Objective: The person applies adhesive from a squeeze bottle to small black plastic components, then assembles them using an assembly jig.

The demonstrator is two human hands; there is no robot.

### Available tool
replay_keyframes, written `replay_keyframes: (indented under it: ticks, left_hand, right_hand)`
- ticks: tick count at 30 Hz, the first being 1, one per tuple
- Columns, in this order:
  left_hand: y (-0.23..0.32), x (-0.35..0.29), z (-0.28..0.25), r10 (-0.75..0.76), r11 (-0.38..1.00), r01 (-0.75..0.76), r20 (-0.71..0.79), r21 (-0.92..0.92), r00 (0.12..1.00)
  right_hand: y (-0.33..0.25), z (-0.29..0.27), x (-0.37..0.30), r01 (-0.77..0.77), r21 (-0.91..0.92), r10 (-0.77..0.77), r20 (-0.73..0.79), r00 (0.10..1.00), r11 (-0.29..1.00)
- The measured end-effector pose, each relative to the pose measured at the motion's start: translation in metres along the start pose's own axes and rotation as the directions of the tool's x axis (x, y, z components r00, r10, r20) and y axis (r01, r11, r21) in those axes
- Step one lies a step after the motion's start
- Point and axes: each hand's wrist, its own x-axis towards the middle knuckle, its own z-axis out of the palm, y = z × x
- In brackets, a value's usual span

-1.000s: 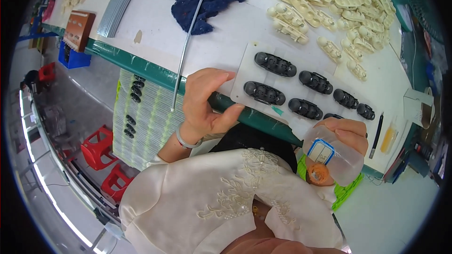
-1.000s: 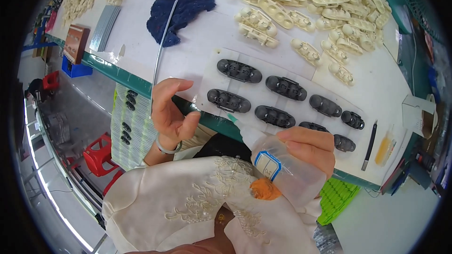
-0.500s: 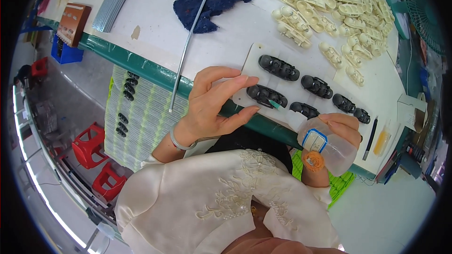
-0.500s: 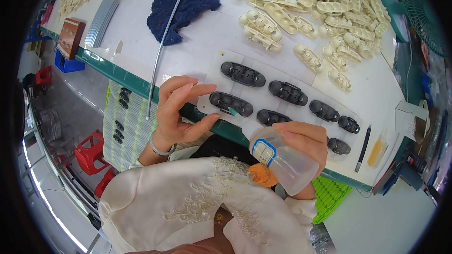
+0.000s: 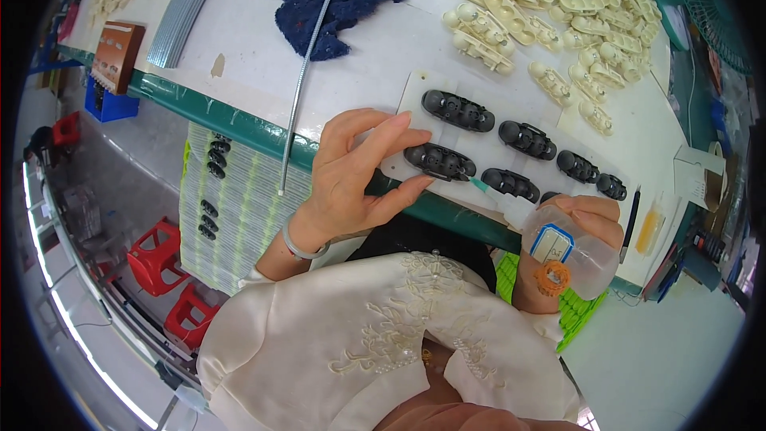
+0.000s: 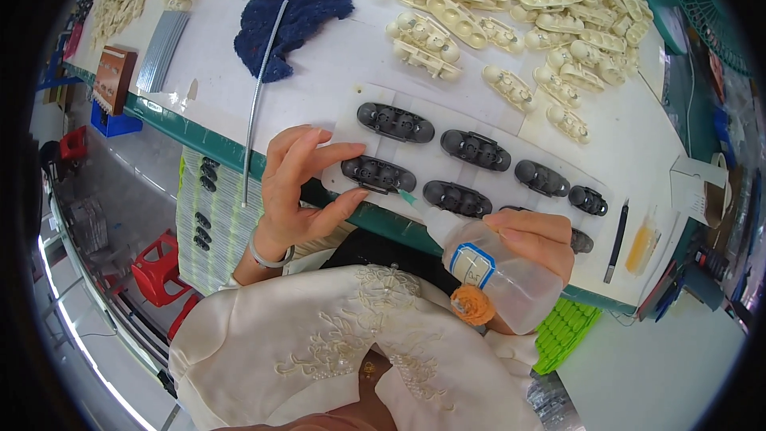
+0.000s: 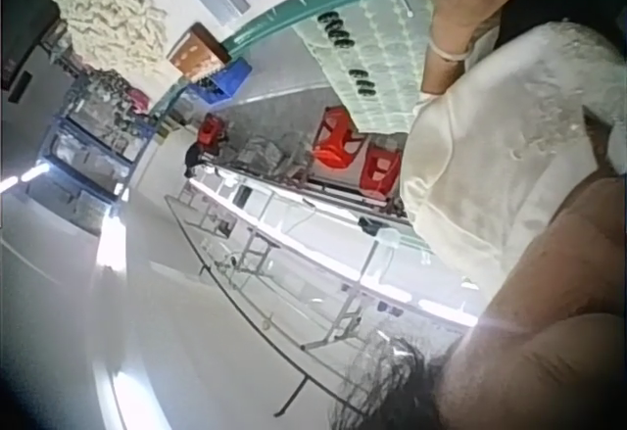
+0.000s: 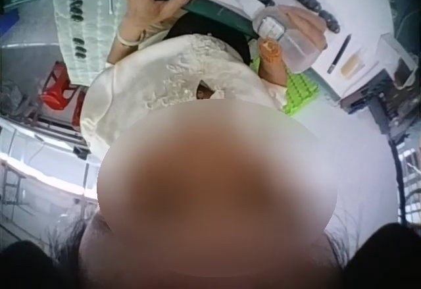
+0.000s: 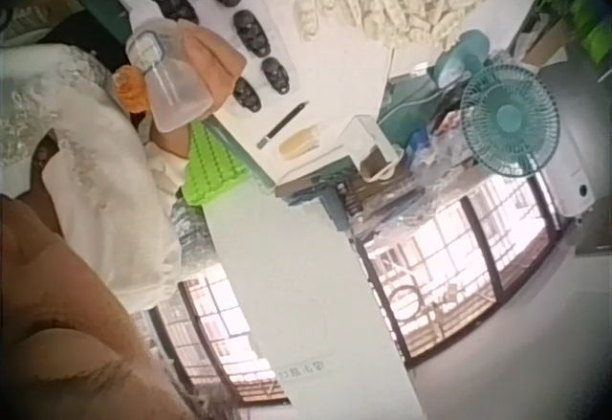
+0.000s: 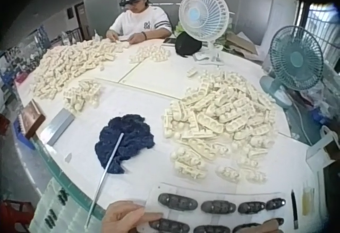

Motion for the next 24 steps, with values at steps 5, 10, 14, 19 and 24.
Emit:
replay_keyframes:
  ticks: [5,10,14,19,24]
  left_hand:
    - [-0.001,-0.001,0.002,0.011,1.0,-0.011,-0.005,0.001,1.0]
    - [0.001,0.001,0.0,0.018,1.0,-0.018,0.01,0.011,1.0]
    - [0.005,0.0,-0.001,0.011,1.0,-0.011,0.008,-0.003,1.0]
    - [0.003,-0.004,-0.001,0.027,0.999,-0.027,-0.001,0.028,1.0]
    - [0.001,-0.003,0.0,0.069,0.997,-0.069,0.007,0.034,0.998]
  right_hand:
    - [0.012,-0.008,-0.009,-0.073,0.235,0.062,0.052,0.997,0.969]
    - [0.007,-0.01,-0.006,-0.101,0.123,0.105,-0.028,0.994,0.987]
    - [0.03,-0.023,-0.015,0.162,0.109,-0.136,-0.211,0.968,0.981]
    - [0.02,-0.039,-0.021,-0.086,0.333,0.103,-0.033,0.994,0.939]
    - [0.013,-0.038,-0.024,-0.167,0.338,0.205,-0.08,0.975,0.926]
